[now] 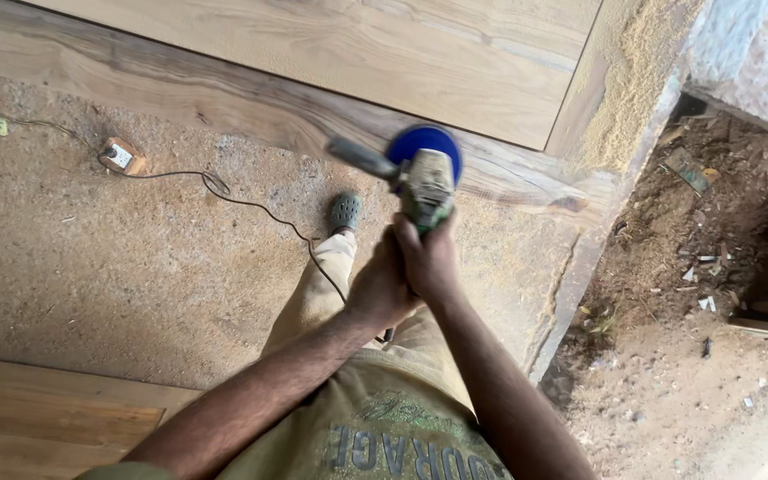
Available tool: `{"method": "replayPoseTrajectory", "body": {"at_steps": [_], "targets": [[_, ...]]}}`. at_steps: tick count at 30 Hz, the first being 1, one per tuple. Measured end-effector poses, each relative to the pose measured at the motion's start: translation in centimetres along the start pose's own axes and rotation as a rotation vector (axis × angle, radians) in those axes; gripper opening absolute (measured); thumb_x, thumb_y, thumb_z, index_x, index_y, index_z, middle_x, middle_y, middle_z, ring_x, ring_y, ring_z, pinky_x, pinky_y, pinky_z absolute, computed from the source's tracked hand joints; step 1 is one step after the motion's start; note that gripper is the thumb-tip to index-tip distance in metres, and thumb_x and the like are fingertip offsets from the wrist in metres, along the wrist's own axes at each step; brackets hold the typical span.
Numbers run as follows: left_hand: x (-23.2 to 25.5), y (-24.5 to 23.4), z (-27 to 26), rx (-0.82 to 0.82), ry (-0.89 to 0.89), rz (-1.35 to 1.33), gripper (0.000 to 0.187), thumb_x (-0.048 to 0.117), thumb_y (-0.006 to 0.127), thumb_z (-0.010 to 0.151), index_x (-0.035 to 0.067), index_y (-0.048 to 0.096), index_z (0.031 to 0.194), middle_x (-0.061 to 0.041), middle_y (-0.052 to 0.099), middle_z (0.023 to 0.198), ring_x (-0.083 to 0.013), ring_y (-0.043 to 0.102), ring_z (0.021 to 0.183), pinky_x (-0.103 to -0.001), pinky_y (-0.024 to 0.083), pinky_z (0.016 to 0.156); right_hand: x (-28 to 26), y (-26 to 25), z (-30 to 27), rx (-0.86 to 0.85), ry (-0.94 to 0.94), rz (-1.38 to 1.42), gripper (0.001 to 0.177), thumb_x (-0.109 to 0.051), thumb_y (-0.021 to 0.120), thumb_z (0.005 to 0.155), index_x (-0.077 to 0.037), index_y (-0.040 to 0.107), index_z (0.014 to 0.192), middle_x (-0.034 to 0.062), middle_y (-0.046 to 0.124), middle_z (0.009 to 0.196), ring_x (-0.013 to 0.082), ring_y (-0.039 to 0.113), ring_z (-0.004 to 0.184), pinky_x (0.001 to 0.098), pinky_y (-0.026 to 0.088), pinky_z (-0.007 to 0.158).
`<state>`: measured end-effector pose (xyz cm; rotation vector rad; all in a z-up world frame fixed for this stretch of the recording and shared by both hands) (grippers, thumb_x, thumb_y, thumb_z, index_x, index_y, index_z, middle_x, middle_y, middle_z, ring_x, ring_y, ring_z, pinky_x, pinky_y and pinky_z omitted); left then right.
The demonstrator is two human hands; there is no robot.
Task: The person uses a handheld electric sander to smooth the surface of a large wooden panel. The person moves the sander back and forth across the wood, generating sawdust as they work.
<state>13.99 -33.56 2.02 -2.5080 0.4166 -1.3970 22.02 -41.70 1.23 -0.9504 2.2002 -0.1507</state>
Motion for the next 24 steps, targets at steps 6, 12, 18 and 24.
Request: {"method": "replayPoseTrajectory", "body": {"at_steps": [6, 12, 18, 24], "targets": [[4.2, 2.2, 1.7, -0.185, 0.029, -0.031, 0.072, 0.037, 0.071, 0.093, -0.011, 0.038, 0.137, -0.021, 0.062, 0.112, -0.0248, 0.072, 0.084, -0.035, 0.067, 0.068, 4.5, -5.0, -0.1, 0.207, -0.008, 0.160, 0.088, -0.037, 0.060, 0.097, 0.000, 0.005, 0.154, 0.0301, 0.055, 0.138, 0.0408, 0.062, 0.125, 0.0548, 0.055, 0.103], [3.9, 2.9, 2.4, -0.205, 0.146, 0.243, 0.077, 0.042, 0.073, 0.096, -0.012, 0.036, 0.136, -0.026, 0.059, 0.113, -0.0282, 0.068, 0.094, -0.039, 0.064, 0.076, 4.3, -5.8, 0.1, 0.227, 0.041, 0.144, 0.086, -0.039, 0.060, 0.098, -0.001, 0.005, 0.153, 0.0303, 0.054, 0.138, 0.0414, 0.062, 0.125, 0.0570, 0.055, 0.103], [-0.3, 1.0, 0.7, -0.005, 0.083, 0.005, 0.094, 0.042, 0.071, 0.094, -0.013, 0.019, 0.149, -0.029, 0.048, 0.135, -0.0287, 0.065, 0.110, -0.035, 0.066, 0.082, 0.5, -0.9, 0.2, 0.060, -0.034, 0.015, 0.082, -0.043, 0.059, 0.098, 0.002, 0.013, 0.150, 0.0307, 0.062, 0.131, 0.0407, 0.070, 0.114, 0.0541, 0.062, 0.094], [-1.8, -2.4, -0.9, 0.133, 0.086, -0.025, 0.102, 0.042, 0.077, 0.089, -0.015, 0.015, 0.147, -0.031, 0.045, 0.131, -0.0331, 0.062, 0.113, -0.041, 0.064, 0.085, -3.5, 2.8, -0.3, 0.023, -0.083, -0.190, 0.087, -0.045, 0.066, 0.093, 0.000, 0.017, 0.150, 0.0325, 0.072, 0.112, 0.0445, 0.073, 0.101, 0.0523, 0.061, 0.087]]}}
Point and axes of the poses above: each hand's wrist, its own z-axis towards the middle knuckle, its own y-axis out of the palm, x = y × z, the point moved 1 cm from there along z, towards the middle knuckle
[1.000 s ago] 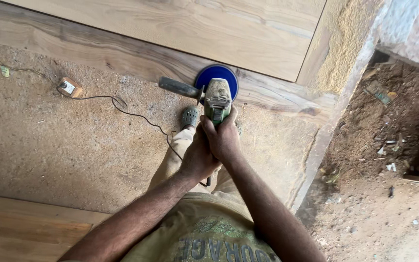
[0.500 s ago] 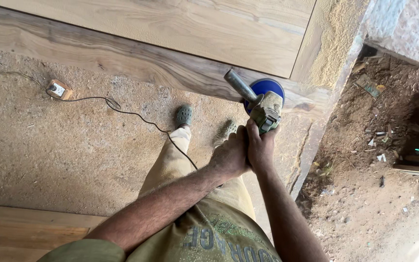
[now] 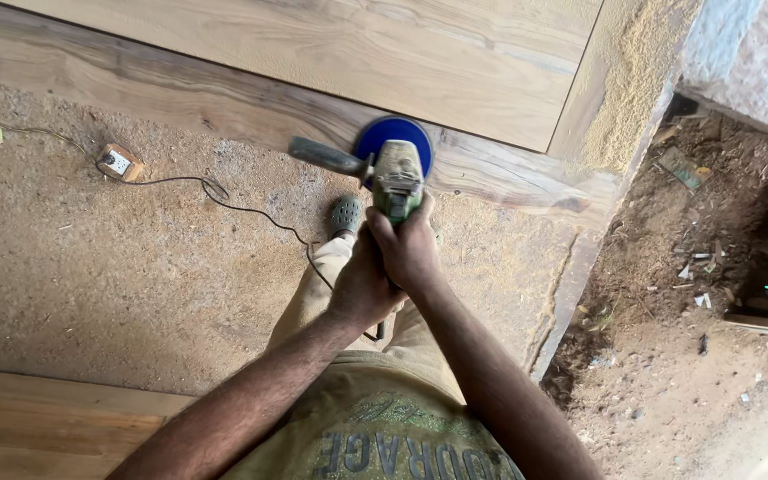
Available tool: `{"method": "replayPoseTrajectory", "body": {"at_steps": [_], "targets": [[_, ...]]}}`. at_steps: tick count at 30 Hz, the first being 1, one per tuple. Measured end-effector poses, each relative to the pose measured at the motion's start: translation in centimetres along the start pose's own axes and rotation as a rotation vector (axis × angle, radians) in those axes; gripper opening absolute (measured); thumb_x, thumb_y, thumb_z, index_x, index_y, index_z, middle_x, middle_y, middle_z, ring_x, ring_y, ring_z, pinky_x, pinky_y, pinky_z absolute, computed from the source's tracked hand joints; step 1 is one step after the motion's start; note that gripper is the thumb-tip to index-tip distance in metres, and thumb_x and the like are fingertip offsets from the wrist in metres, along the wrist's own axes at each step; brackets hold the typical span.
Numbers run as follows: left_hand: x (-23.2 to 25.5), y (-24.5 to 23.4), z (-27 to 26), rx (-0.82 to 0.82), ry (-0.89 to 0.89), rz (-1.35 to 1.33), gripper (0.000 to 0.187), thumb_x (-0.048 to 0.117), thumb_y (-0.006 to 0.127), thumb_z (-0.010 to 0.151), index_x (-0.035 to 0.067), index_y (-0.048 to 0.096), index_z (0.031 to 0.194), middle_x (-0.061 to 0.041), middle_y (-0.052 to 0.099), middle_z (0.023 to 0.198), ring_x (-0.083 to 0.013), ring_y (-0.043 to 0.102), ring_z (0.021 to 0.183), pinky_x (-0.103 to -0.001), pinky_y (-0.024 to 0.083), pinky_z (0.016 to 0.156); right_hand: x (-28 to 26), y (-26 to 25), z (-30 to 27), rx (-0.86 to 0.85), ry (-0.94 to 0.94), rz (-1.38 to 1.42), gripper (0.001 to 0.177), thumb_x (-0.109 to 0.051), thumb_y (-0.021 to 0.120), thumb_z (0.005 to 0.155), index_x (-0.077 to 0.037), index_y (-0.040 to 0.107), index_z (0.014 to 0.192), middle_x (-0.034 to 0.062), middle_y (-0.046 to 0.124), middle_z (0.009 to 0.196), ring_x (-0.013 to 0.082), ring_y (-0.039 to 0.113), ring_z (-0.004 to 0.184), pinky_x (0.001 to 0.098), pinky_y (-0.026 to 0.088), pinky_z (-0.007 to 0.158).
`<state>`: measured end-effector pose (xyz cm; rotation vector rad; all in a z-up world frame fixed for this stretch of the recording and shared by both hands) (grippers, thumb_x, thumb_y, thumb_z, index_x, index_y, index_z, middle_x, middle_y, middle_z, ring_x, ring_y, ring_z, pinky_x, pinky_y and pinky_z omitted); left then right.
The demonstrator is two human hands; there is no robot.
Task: The person uses a handheld electric sander to smooth the surface of a large wooden panel. The person moves the sander back and forth across the wood, generating sawdust as they work.
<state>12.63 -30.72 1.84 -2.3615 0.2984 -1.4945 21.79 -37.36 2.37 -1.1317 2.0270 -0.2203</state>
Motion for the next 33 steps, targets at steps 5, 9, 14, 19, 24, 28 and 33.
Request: {"method": "replayPoseTrajectory", "body": {"at_steps": [5, 9, 14, 19, 24, 28, 33], "targets": [[0.2, -0.2, 0.3, -0.032, -0.050, -0.021, 0.107, 0.043, 0.076, 0.089, -0.017, 0.008, 0.146, -0.033, 0.042, 0.130, -0.0311, 0.063, 0.109, -0.040, 0.066, 0.081, -0.7, -0.2, 0.3, -0.039, 0.018, 0.025, 0.085, -0.046, 0.064, 0.094, 0.001, 0.017, 0.148, 0.0306, 0.070, 0.114, 0.0418, 0.075, 0.098, 0.0519, 0.065, 0.083], [1.6, 1.4, 1.0, -0.106, -0.040, -0.004, 0.096, 0.042, 0.074, 0.094, -0.014, 0.016, 0.147, -0.030, 0.045, 0.131, -0.0278, 0.065, 0.108, -0.037, 0.067, 0.083, 1.3, -2.0, 0.3, -0.011, 0.161, 0.098, 0.083, -0.045, 0.062, 0.091, 0.001, 0.019, 0.145, 0.0313, 0.069, 0.115, 0.0427, 0.076, 0.096, 0.0548, 0.068, 0.080], [3.9, 3.6, 1.4, -0.177, -0.079, -0.038, 0.092, 0.038, 0.076, 0.088, -0.011, 0.023, 0.145, -0.024, 0.050, 0.124, -0.0282, 0.065, 0.104, -0.039, 0.064, 0.079, 4.9, -4.7, -0.2, 0.083, 0.077, 0.146, 0.083, -0.044, 0.061, 0.098, 0.002, 0.013, 0.147, 0.0330, 0.063, 0.126, 0.0423, 0.071, 0.110, 0.0540, 0.062, 0.091], [5.0, 5.9, 2.7, -0.118, 0.103, 0.027, 0.079, 0.034, 0.077, 0.093, -0.012, 0.034, 0.139, -0.022, 0.056, 0.122, -0.0254, 0.066, 0.108, -0.035, 0.065, 0.086, 7.8, -6.7, 0.0, 0.145, 0.173, 0.214, 0.086, -0.045, 0.058, 0.097, 0.001, 0.008, 0.151, 0.0314, 0.055, 0.131, 0.0434, 0.067, 0.114, 0.0550, 0.060, 0.094], [3.7, 6.3, 2.0, -0.076, 0.188, 0.115, 0.075, 0.032, 0.078, 0.095, -0.009, 0.034, 0.140, -0.021, 0.056, 0.126, -0.0264, 0.065, 0.113, -0.038, 0.064, 0.093, 7.9, -5.7, -0.2, 0.134, 0.139, 0.217, 0.086, -0.043, 0.057, 0.097, 0.003, 0.008, 0.151, 0.0307, 0.064, 0.127, 0.0405, 0.070, 0.114, 0.0509, 0.061, 0.094], [0.9, 4.1, 0.4, -0.211, -0.162, -0.096, 0.091, 0.032, 0.071, 0.090, -0.009, 0.018, 0.151, -0.025, 0.047, 0.140, -0.0252, 0.066, 0.107, -0.036, 0.069, 0.078, 5.0, -2.2, -0.2, 0.005, 0.091, 0.015, 0.074, -0.045, 0.062, 0.098, 0.001, 0.029, 0.146, 0.0313, 0.070, 0.120, 0.0411, 0.073, 0.106, 0.0522, 0.062, 0.087], [-1.8, 0.5, -1.3, -0.063, -0.214, -0.058, 0.099, 0.042, 0.067, 0.095, -0.009, 0.003, 0.152, -0.032, 0.039, 0.142, -0.0291, 0.066, 0.112, -0.038, 0.068, 0.083, -0.1, 1.4, -0.4, -0.117, -0.080, 0.026, 0.096, -0.043, 0.071, 0.092, 0.006, 0.012, 0.150, 0.0339, 0.066, 0.114, 0.0443, 0.074, 0.095, 0.0508, 0.065, 0.078]]}}
Point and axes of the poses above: each hand's wrist, its own z-axis towards the middle knuckle, its own y-axis out of the palm, x = y × z, the point moved 1 cm from there along z, towards the middle knuckle
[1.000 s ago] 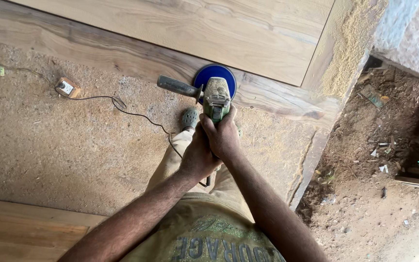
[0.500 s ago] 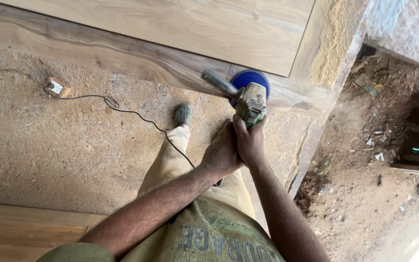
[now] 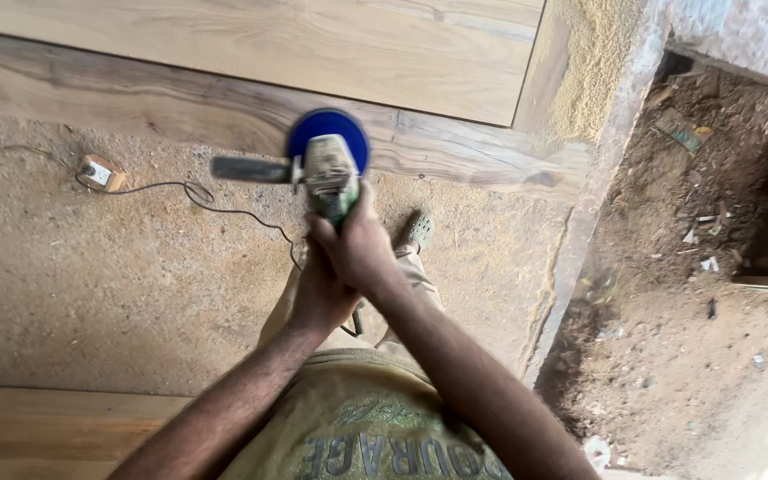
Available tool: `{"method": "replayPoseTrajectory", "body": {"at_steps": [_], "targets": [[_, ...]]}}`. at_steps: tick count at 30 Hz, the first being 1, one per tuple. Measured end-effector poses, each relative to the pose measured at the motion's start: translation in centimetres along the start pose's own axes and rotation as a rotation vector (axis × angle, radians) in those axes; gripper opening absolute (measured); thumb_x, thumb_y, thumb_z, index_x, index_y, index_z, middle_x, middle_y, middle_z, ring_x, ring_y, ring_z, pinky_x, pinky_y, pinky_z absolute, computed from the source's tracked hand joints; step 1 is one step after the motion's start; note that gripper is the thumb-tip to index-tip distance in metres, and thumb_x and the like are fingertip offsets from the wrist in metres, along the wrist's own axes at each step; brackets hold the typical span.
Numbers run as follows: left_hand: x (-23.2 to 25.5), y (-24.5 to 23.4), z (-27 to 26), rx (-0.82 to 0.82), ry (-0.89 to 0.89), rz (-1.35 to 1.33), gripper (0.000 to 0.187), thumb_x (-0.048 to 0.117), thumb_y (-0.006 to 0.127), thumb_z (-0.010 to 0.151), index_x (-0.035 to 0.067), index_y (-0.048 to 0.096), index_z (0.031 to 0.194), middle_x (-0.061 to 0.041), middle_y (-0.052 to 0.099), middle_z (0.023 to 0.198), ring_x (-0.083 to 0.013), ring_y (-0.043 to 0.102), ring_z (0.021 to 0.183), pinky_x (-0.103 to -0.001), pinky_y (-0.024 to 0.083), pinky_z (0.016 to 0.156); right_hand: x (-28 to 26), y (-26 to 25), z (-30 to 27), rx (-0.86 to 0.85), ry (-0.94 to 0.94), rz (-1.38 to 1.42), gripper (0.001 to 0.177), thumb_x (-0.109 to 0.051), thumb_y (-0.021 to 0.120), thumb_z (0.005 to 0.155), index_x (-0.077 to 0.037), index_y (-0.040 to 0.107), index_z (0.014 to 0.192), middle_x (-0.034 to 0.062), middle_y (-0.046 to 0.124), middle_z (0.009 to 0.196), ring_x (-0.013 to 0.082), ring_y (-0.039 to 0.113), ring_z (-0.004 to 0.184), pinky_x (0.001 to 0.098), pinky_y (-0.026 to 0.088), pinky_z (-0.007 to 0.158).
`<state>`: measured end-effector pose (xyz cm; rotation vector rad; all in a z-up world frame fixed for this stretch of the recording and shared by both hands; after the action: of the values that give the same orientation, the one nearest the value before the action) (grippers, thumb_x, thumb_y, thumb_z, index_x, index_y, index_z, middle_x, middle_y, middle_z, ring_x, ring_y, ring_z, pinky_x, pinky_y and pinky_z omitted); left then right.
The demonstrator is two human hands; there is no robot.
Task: The person uses a handheld electric sander to smooth the surface of a large wooden panel. The person moves the sander back and forth across the wood, generating sawdust as they work.
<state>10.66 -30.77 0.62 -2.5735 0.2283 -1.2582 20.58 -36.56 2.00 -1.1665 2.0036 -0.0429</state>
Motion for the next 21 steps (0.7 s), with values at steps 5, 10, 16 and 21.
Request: {"method": "replayPoseTrajectory", "body": {"at_steps": [5, 10, 16, 21], "targets": [[1.0, 3.2, -0.1, 0.023, 0.140, 0.088, 0.095, 0.039, 0.066, 0.098, -0.012, 0.004, 0.149, -0.037, 0.039, 0.138, -0.0330, 0.063, 0.113, -0.040, 0.067, 0.083, 1.9, -2.4, -0.7, -0.057, 0.145, -0.015, 0.100, -0.046, 0.064, 0.093, 0.001, 0.002, 0.156, 0.0310, 0.070, 0.113, 0.0414, 0.076, 0.090, 0.0496, 0.067, 0.075], [5.1, 10.2, 0.6, -0.140, 0.134, -0.022, 0.072, 0.026, 0.063, 0.098, -0.010, 0.022, 0.146, -0.029, 0.050, 0.135, -0.0270, 0.067, 0.104, -0.036, 0.068, 0.073, 10.0, -8.4, -3.5, 0.183, 0.208, 0.020, 0.089, -0.043, 0.063, 0.094, -0.002, 0.010, 0.153, 0.0291, 0.067, 0.121, 0.0389, 0.072, 0.101, 0.0526, 0.063, 0.084], [11.3, 15.9, 2.0, -0.442, 0.116, 0.032, 0.057, 0.026, 0.068, 0.097, -0.010, 0.041, 0.133, -0.020, 0.070, 0.100, -0.0254, 0.072, 0.065, -0.032, 0.062, 0.050, 17.2, -15.2, -6.3, 0.422, 0.264, 0.421, 0.084, -0.031, 0.057, 0.097, -0.005, 0.003, 0.156, 0.0314, 0.049, 0.142, 0.0398, 0.061, 0.122, 0.0557, 0.057, 0.099], [11.9, 15.0, 2.2, -0.462, 0.144, 0.135, 0.071, 0.029, 0.076, 0.092, -0.013, 0.036, 0.133, -0.025, 0.064, 0.103, -0.0271, 0.072, 0.071, -0.032, 0.064, 0.055, 17.8, -15.1, -6.0, 0.491, 0.197, 0.405, 0.082, -0.035, 0.062, 0.102, -0.001, 0.008, 0.153, 0.0319, 0.049, 0.145, 0.0398, 0.057, 0.131, 0.0521, 0.054, 0.105]]}}
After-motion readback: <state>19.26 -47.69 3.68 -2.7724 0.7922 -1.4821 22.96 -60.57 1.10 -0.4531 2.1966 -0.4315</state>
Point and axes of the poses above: each hand's wrist, its own z-axis towards the middle knuckle, its own y-axis out of the palm, x = y × z, the point moved 1 cm from there along z, towards the middle knuckle
